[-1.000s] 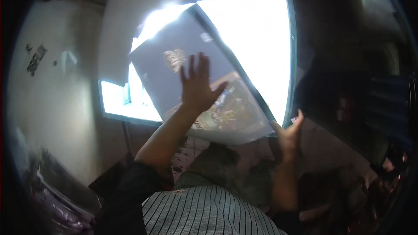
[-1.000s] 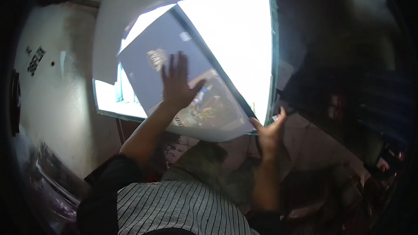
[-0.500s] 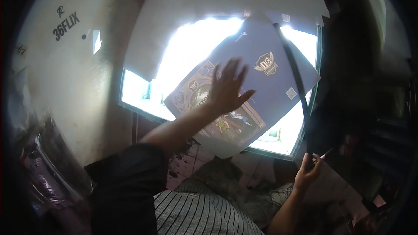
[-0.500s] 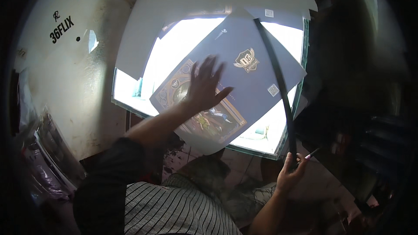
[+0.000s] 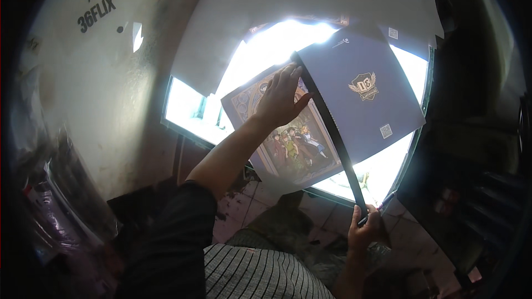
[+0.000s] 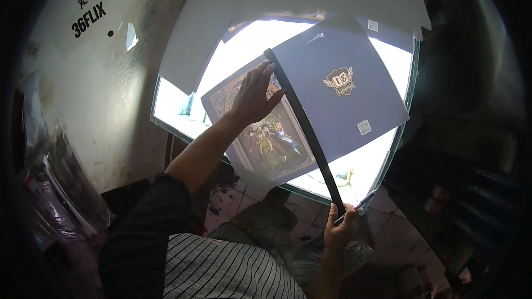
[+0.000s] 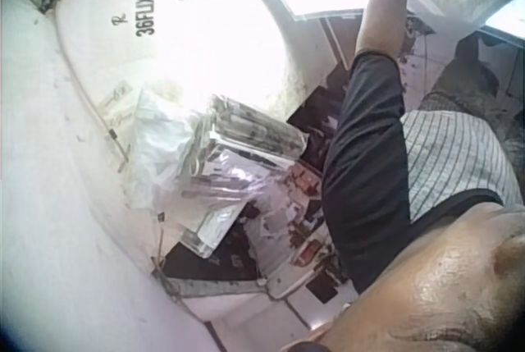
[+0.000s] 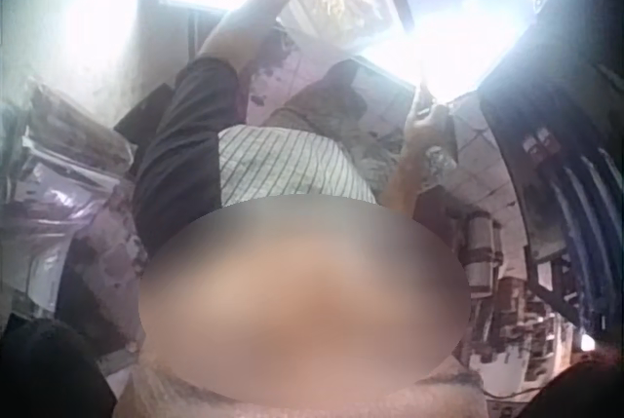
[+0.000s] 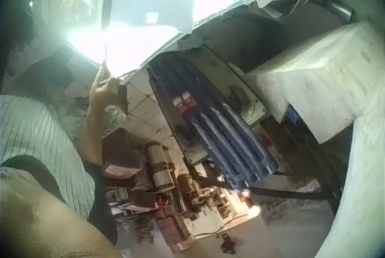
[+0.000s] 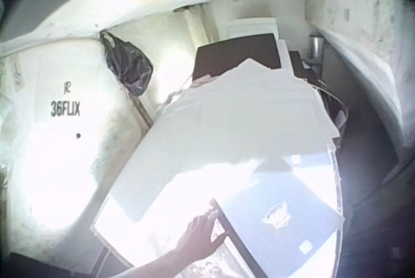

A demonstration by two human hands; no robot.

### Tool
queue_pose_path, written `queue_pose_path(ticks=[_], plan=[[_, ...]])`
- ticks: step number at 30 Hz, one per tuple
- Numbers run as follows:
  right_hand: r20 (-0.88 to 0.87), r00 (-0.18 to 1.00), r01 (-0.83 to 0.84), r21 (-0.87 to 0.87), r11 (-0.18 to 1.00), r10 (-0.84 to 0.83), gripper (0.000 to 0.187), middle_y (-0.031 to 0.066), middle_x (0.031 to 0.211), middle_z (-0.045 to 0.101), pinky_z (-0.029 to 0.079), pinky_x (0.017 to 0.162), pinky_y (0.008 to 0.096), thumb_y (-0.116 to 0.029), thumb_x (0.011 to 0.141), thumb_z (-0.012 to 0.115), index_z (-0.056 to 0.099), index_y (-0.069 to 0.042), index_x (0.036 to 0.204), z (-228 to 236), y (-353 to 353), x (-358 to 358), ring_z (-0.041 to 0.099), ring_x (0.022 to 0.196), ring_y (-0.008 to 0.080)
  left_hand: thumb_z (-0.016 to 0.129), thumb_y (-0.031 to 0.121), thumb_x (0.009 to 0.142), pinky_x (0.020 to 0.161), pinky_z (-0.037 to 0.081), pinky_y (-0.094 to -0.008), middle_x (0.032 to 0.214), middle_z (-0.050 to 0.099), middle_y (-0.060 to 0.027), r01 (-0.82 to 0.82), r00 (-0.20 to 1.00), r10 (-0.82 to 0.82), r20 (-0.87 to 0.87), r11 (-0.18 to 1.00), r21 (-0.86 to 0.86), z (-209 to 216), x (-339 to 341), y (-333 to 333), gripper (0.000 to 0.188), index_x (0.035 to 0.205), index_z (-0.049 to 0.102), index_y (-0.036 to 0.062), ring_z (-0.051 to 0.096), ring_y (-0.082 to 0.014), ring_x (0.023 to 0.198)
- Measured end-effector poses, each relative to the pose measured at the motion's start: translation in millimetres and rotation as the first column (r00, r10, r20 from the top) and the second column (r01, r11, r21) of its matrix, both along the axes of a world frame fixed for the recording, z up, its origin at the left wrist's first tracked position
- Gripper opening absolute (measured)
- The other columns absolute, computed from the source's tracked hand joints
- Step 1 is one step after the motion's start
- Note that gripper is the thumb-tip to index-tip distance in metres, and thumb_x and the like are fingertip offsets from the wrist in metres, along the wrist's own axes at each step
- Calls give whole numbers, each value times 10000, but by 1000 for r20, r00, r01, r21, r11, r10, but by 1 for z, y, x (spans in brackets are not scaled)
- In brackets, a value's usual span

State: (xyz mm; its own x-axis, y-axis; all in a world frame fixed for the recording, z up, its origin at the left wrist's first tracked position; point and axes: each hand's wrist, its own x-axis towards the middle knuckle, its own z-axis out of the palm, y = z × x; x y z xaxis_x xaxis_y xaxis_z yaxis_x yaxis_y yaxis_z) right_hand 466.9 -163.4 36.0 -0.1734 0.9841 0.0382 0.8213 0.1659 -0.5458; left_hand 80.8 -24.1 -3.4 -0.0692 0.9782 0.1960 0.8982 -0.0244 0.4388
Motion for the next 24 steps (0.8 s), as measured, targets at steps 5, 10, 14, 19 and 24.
queue_pose_path(ticks=[5,10,14,19,24], plan=[[-6,1000,2,-52,999,-2,261,155,934,636,520,725,433,-174,928,735,576,-37,1083,1,-5,-5,659,848,350,600,464,971,1163,295,-562,1517,362,-258,-77,981,65,-182,995,-57,3,5,-1,694,1465,391,23,314,-450,1440],[11,1000,-6,-42,999,7,274,159,939,634,524,728,442,-176,914,749,579,-39,1080,-2,-6,-6,659,851,362,590,480,966,1195,220,-561,1544,343,-253,-47,987,39,-158,998,-43,4,2,-1,695,1462,400,31,281,-413,1473],[13,1000,1,-44,999,0,284,163,940,633,525,733,451,-173,906,755,579,-35,1081,-5,-8,-5,657,860,368,589,473,965,1198,215,-558,1545,345,-254,-49,982,44,-186,998,-24,6,3,-1,690,1458,403,28,282,-415,1473],[4,1000,-3,-44,999,3,279,171,942,631,522,740,464,-164,904,753,577,-32,1076,-4,-6,-8,651,866,379,588,467,966,1201,206,-559,1542,346,-249,-29,978,26,-209,1000,-12,4,-1,-2,690,1464,396,29,279,-406,1476],[3,1000,-22,-33,999,22,267,172,943,633,526,742,465,-145,903,752,573,-31,1065,-4,-4,-8,653,860,378,588,474,967,1202,204,-562,1544,344,-245,-38,976,34,-215,999,-17,3,0,-2,701,1472,388,32,280,-397,1477]])
